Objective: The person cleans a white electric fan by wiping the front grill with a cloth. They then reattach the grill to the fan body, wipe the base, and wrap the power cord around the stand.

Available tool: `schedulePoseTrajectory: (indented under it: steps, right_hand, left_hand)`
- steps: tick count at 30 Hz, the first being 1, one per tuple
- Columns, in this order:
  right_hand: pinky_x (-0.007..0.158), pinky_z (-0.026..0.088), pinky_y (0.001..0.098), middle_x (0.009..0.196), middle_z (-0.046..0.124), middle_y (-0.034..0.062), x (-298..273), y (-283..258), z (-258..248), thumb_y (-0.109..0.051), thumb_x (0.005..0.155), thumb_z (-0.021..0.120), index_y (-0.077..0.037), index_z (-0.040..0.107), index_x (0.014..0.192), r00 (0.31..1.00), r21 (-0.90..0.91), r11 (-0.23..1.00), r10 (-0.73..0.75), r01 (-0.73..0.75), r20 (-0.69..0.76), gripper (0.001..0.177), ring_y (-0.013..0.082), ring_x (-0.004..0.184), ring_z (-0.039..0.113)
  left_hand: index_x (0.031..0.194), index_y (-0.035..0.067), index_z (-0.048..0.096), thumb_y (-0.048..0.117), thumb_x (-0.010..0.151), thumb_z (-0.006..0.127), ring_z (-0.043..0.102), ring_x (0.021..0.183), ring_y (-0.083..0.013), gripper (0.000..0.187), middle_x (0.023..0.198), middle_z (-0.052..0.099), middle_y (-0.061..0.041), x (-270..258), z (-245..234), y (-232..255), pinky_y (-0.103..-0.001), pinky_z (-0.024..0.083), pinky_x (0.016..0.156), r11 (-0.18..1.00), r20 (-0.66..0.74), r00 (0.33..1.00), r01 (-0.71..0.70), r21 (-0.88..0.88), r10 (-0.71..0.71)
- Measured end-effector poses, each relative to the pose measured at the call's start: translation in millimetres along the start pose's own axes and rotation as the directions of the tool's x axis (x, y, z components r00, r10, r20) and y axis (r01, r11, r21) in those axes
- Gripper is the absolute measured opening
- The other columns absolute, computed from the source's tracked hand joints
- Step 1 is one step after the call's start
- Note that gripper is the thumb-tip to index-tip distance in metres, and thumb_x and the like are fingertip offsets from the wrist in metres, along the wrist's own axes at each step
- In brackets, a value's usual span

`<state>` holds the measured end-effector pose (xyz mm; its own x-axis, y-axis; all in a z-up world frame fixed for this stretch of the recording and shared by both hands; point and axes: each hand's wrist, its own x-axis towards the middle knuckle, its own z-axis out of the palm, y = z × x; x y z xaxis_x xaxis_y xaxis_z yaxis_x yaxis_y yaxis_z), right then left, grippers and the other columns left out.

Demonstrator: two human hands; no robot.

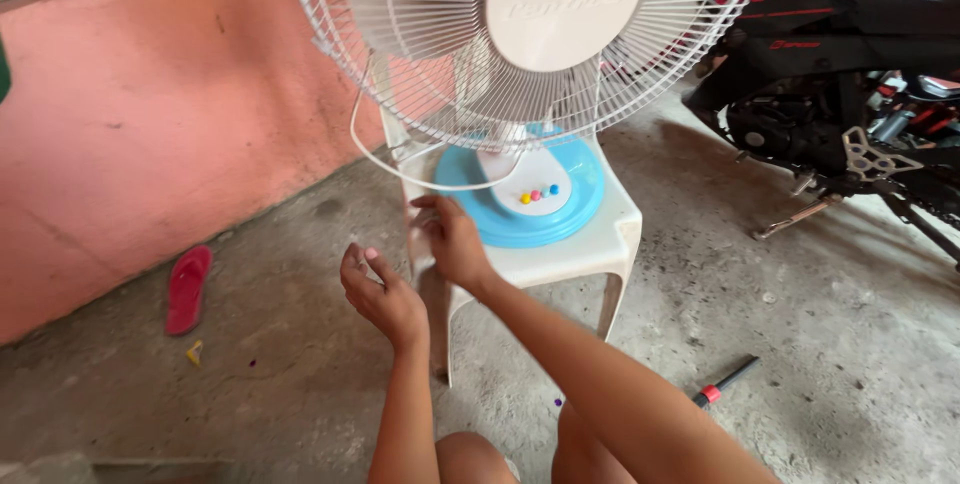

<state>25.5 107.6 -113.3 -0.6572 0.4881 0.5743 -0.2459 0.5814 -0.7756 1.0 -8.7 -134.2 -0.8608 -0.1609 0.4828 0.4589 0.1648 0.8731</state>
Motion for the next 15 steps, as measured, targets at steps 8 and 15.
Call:
schedulePoseTrajectory:
  steps: [8, 15]
  right_hand:
    - [0.085, 0.052, 0.0355, 0.107, 0.070, 0.0170, -20, 4, 7, -0.001, 0.088, 0.063, -0.006, 0.056, 0.123, 0.841, -0.073, 0.917, 0.390, -0.393, 0.375, 0.036, 0.0253, 0.097, 0.064]
    - [0.083, 0.054, 0.0311, 0.113, 0.056, 0.0078, -22, -64, 27, -0.006, 0.084, 0.078, -0.007, 0.048, 0.129, 0.886, 0.392, 0.814, 0.295, -0.430, 0.358, 0.054, 0.0162, 0.098, 0.058]
  left_hand:
    - [0.136, 0.005, 0.055, 0.028, 0.096, 0.062, 0.066, 0.106, -0.0236, 0.046, 0.122, 0.068, -0.014, 18, -26, -16, -0.039, 0.053, 0.091, 0.934, 0.373, 0.898, 0.315, -0.171, -0.234]
    - [0.125, 0.003, 0.061, 0.014, 0.088, 0.077, 0.064, 0.098, -0.0164, 0.042, 0.111, 0.068, -0.008, 24, -96, 7, -0.032, 0.053, 0.086, 0.918, 0.321, 0.941, 0.221, -0.328, -0.112]
